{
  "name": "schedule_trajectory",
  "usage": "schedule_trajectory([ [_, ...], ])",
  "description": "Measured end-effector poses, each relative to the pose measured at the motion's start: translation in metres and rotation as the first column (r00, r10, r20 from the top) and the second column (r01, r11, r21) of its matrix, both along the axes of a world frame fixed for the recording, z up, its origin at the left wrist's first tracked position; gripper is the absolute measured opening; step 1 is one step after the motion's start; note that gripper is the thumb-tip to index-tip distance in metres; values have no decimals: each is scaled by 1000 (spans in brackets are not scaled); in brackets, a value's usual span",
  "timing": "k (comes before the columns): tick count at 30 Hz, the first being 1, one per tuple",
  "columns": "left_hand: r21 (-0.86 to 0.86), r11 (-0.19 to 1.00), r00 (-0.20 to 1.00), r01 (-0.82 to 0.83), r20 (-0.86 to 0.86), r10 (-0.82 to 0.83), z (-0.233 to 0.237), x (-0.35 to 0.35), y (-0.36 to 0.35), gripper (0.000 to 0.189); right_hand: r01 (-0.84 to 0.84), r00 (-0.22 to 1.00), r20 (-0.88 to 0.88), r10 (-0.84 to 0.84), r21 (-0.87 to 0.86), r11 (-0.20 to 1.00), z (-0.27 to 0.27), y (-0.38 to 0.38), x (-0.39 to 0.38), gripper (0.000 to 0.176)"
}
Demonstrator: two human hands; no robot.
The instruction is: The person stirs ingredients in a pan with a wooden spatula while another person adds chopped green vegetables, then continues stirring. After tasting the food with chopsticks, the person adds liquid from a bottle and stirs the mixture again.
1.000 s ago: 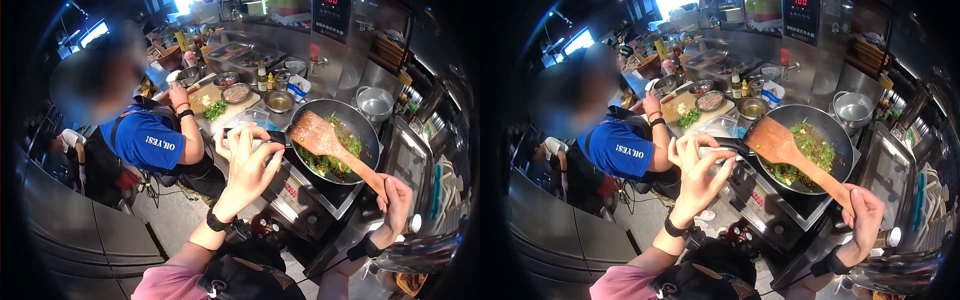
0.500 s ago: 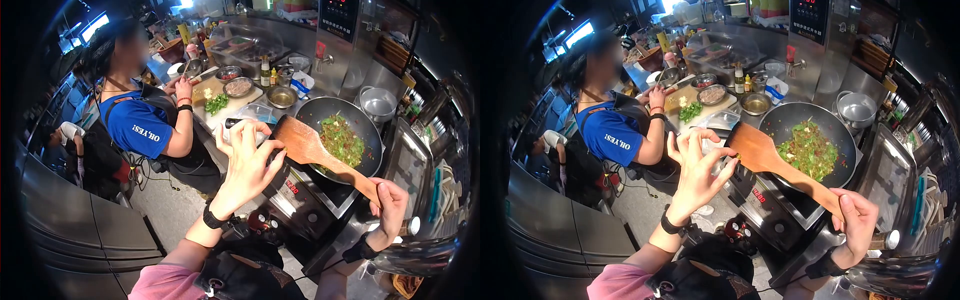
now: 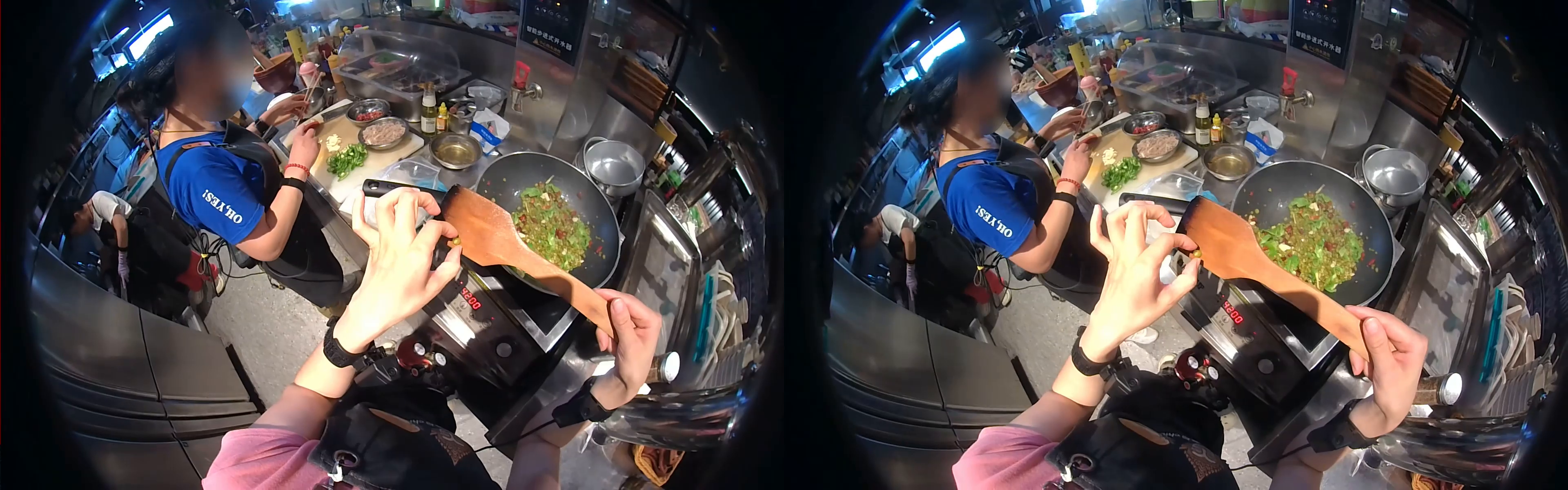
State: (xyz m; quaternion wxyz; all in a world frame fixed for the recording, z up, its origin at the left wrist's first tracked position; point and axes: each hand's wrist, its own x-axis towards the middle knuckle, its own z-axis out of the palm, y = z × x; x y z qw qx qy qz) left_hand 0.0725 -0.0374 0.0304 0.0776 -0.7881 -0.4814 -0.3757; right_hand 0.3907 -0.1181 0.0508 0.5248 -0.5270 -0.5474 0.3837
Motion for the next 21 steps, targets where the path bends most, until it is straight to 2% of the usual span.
schedule_trajectory([
  [21, -51, 999, 1000, 3, -2, -4, -4, -1, 6, 23, -12, 1000, -9, 11, -33, 999, 8, 2, -3, 29],
])
